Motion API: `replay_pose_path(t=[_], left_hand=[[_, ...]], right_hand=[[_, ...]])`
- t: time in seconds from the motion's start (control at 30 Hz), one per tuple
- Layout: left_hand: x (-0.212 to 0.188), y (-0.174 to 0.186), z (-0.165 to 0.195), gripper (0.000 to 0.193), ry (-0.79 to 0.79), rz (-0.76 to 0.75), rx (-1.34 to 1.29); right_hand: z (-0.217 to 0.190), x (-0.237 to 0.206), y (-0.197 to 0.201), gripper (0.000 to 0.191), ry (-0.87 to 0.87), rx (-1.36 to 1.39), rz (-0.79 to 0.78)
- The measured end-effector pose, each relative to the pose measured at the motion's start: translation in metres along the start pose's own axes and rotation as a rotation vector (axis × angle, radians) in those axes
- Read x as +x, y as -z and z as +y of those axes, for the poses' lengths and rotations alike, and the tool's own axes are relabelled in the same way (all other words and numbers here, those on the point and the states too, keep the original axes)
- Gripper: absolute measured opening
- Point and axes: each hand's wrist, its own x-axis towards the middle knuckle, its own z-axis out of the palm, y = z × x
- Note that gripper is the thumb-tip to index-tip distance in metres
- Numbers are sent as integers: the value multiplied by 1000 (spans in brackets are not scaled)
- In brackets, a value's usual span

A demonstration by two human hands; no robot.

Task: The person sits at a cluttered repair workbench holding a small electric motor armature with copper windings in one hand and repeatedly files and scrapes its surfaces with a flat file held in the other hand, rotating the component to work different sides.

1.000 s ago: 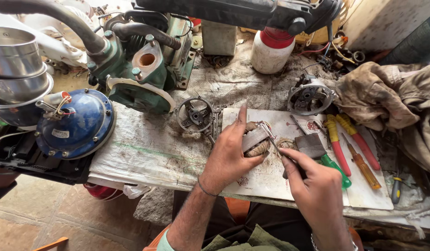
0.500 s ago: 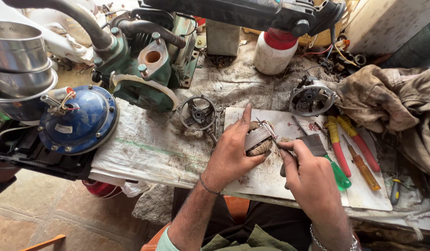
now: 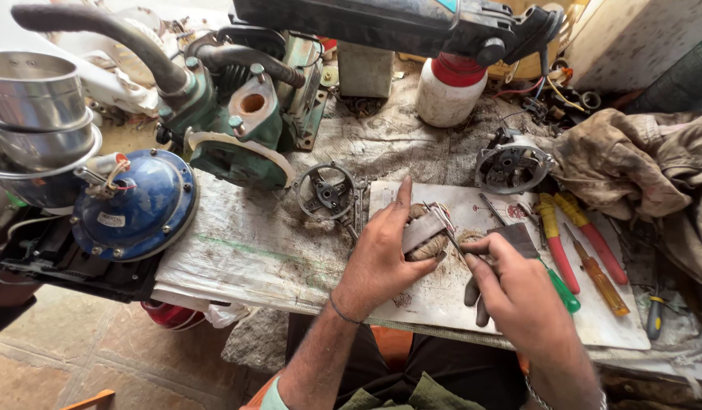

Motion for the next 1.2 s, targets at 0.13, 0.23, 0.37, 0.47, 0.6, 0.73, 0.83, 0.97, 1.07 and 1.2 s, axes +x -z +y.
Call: replay_pose_path(t=[0.13, 0.23, 0.37, 0.47, 0.6, 0.73, 0.83, 0.97, 1.07, 1.2], left_hand=[[-1, -3, -6, 126, 9, 20, -55], [0, -7, -10, 128, -10, 30, -24], [1, -12, -16, 125, -55, 36, -12], [1, -14, -20, 123, -84, 69, -53], [2, -12, -25, 126, -114, 60, -13], [8, -14, -24, 124, -80, 66, -56], [7, -10, -25, 124, -41, 54, -66], [6, -10, -27, 125, -21, 44, -35], [6, -13, -27, 126, -31, 51, -39], [-2, -12, -25, 126, -47, 95, -101]], right_hand=[[6, -5, 0, 27, 125, -61, 123], [4, -5, -1, 30, 184, -130, 156], [12, 6, -4, 28, 181, -30, 124], [30, 18, -6, 27, 169, 151, 74], [52, 28, -11, 22, 112, 482, -34], [55, 28, -16, 26, 53, 446, 58], [47, 24, -19, 28, 53, 362, 97], [40, 20, -18, 27, 47, 258, 108], [41, 15, -10, 28, 131, 96, 101], [47, 10, -1, 30, 75, 49, 69]])
